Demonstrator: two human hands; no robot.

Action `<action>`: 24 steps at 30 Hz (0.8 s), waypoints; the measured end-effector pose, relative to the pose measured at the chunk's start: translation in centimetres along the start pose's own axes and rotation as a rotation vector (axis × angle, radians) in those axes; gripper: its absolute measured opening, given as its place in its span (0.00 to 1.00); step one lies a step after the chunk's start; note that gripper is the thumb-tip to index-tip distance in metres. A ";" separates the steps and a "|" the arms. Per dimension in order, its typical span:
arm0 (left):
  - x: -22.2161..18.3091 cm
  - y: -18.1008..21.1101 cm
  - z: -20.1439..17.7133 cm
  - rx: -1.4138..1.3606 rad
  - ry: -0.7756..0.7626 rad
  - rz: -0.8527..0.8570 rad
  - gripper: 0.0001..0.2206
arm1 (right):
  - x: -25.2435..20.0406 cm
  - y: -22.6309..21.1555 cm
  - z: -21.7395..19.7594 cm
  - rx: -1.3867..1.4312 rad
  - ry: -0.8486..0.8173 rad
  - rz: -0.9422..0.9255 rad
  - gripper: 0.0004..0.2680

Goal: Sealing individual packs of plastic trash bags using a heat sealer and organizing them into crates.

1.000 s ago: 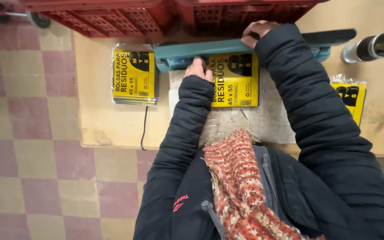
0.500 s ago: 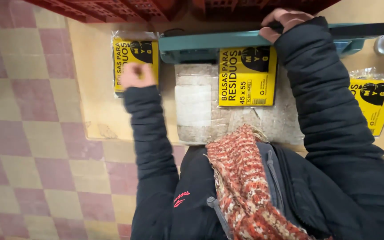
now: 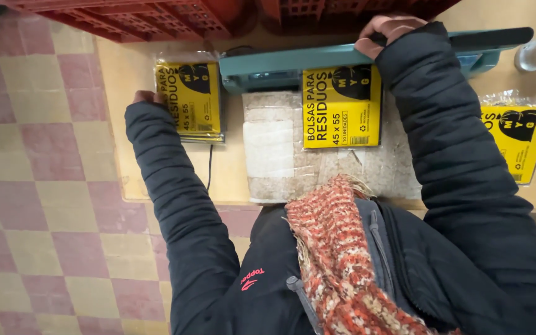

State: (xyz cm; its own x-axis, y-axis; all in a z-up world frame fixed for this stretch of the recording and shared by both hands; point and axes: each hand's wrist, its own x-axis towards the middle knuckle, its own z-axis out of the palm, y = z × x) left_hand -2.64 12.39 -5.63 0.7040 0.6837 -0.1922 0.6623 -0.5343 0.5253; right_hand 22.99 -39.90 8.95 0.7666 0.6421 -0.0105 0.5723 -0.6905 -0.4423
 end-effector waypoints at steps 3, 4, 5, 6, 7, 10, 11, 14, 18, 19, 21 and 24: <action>-0.8 2.5 -1.0 0.090 0.090 -0.014 0.13 | 0.3 -0.1 -0.4 0.051 -0.033 0.045 0.09; -0.7 2.3 -1.0 0.074 0.114 -0.032 0.11 | 0.4 0.1 0.0 0.033 -0.026 0.040 0.09; -0.7 2.1 -1.0 0.058 0.137 -0.050 0.09 | 0.5 0.3 0.3 0.015 -0.019 0.035 0.09; 0.1 0.9 -0.1 0.057 0.142 -0.047 0.09 | 0.7 0.6 0.4 0.014 -0.014 0.032 0.09; 0.8 -0.2 0.8 -0.163 0.183 0.066 0.10 | 0.8 0.8 0.5 0.024 -0.019 0.028 0.09; -1.7 1.5 -0.9 -0.380 0.208 0.187 0.11 | 0.3 1.9 2.1 0.008 0.021 -0.011 0.09; -2.9 3.4 -2.2 -0.385 0.196 0.199 0.11 | 0.3 2.5 2.4 -0.026 0.074 -0.045 0.09; -1.9 0.4 -1.7 -0.487 0.267 0.402 0.07 | 0.4 2.6 0.4 0.064 0.137 -0.081 0.07; -11.5 11.6 -10.2 -0.382 0.288 0.329 0.04 | -1.9 1.9 -1.2 0.635 0.133 0.117 0.09; -12.7 12.4 -11.0 -0.382 0.345 0.407 0.03 | -3.0 1.6 -1.6 0.806 0.110 -0.001 0.08; -14.8 14.0 -12.2 -0.385 0.403 0.486 0.02 | -5.0 0.9 -1.8 0.972 0.083 -0.122 0.09; -17.7 16.1 -13.8 -0.293 0.468 0.596 0.03 | -6.3 -0.2 0.0 0.594 -0.053 0.297 0.17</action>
State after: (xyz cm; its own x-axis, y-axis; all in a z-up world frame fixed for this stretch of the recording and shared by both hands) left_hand -7.98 -1.50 17.69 0.6942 0.4967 0.5210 0.0700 -0.7669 0.6379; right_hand 18.08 -43.79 9.11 0.8427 0.4791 -0.2457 0.0696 -0.5494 -0.8327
